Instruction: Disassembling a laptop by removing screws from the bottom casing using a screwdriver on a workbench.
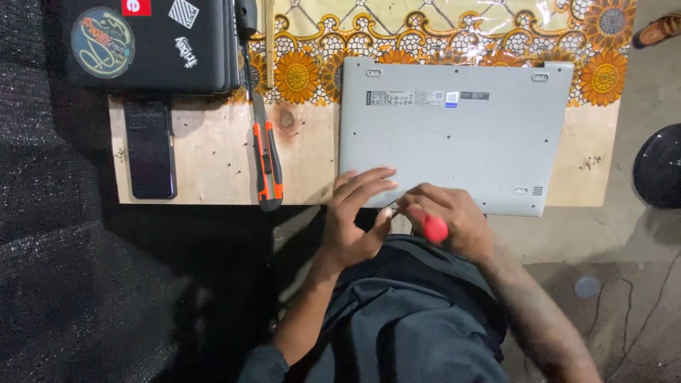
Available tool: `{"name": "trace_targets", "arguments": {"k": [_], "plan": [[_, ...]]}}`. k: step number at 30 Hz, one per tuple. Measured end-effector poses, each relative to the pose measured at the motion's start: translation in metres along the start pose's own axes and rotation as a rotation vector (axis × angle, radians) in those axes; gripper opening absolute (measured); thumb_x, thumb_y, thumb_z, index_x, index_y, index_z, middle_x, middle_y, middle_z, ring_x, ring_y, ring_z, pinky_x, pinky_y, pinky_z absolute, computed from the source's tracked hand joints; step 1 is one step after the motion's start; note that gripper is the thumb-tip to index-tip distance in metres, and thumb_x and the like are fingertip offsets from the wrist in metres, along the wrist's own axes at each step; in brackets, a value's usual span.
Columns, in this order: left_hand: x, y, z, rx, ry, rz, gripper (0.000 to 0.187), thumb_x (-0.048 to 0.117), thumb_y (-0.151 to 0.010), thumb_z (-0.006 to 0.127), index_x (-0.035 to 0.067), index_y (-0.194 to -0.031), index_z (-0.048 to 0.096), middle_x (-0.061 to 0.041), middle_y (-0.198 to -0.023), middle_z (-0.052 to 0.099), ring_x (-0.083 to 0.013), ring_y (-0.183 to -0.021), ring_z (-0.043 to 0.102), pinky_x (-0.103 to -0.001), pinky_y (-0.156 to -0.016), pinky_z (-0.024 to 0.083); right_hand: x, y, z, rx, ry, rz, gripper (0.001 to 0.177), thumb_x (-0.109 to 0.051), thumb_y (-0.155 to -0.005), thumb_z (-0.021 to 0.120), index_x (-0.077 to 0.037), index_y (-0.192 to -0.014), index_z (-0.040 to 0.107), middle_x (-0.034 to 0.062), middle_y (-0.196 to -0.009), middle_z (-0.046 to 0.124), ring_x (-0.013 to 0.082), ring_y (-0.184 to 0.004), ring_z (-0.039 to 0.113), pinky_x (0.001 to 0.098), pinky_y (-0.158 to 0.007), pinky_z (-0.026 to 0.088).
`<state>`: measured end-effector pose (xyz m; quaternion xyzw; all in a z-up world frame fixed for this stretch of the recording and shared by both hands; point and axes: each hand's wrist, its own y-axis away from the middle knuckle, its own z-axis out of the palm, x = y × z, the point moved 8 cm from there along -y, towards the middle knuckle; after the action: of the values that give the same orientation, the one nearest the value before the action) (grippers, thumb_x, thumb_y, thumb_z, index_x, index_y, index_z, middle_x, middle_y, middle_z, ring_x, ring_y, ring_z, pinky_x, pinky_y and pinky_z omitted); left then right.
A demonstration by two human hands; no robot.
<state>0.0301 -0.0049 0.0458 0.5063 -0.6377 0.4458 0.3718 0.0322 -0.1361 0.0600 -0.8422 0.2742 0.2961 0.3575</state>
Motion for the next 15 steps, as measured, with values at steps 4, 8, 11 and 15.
{"name": "trace_targets", "arguments": {"k": [4, 8, 11, 15], "plan": [[0.074, -0.023, -0.018, -0.183, 0.463, 0.073, 0.038, 0.018, -0.086, 0.062, 0.005, -0.122, 0.063, -0.014, -0.127, 0.063, -0.0328, -0.113, 0.067, -0.047, -0.101, 0.05, 0.023, 0.013, 0.005, -0.049, -0.095, -0.081, 0.02, -0.016, -0.092, 0.05, 0.0, -0.093, 0.063, 0.0167, -0.087, 0.06, 0.0323, -0.063, 0.057, 0.0415, -0.051, 0.051], [0.097, -0.026, -0.008, -0.386, 0.476, 0.203, 0.023, 0.01, -0.103, 0.049, 0.01, -0.119, 0.065, -0.011, -0.126, 0.063, -0.0327, -0.12, 0.064, -0.047, -0.106, 0.052, 0.018, 0.003, 0.005, -0.178, -0.198, -0.152, 0.032, -0.028, -0.096, 0.046, -0.008, -0.091, 0.071, 0.0108, -0.087, 0.062, 0.027, -0.064, 0.06, 0.0348, -0.05, 0.05], [0.092, -0.029, -0.003, -0.473, 0.563, 0.216, 0.02, 0.008, -0.103, 0.051, 0.011, -0.116, 0.066, -0.01, -0.118, 0.067, -0.0302, -0.12, 0.065, -0.045, -0.106, 0.052, 0.022, -0.007, 0.003, -0.275, -0.326, -0.107, 0.028, -0.022, -0.095, 0.052, 0.0, -0.088, 0.068, 0.014, -0.084, 0.061, 0.0308, -0.067, 0.06, 0.0374, -0.056, 0.052], [0.091, -0.038, -0.006, -0.454, 0.604, 0.18, 0.016, 0.007, -0.09, 0.07, 0.008, -0.106, 0.071, -0.009, -0.107, 0.072, -0.0279, -0.107, 0.07, -0.041, -0.093, 0.057, 0.024, -0.006, 0.007, -0.402, -0.355, -0.077, 0.031, -0.02, -0.092, 0.05, 0.007, -0.082, 0.062, 0.0172, -0.083, 0.055, 0.0373, -0.062, 0.054, 0.0466, -0.057, 0.049]]}}
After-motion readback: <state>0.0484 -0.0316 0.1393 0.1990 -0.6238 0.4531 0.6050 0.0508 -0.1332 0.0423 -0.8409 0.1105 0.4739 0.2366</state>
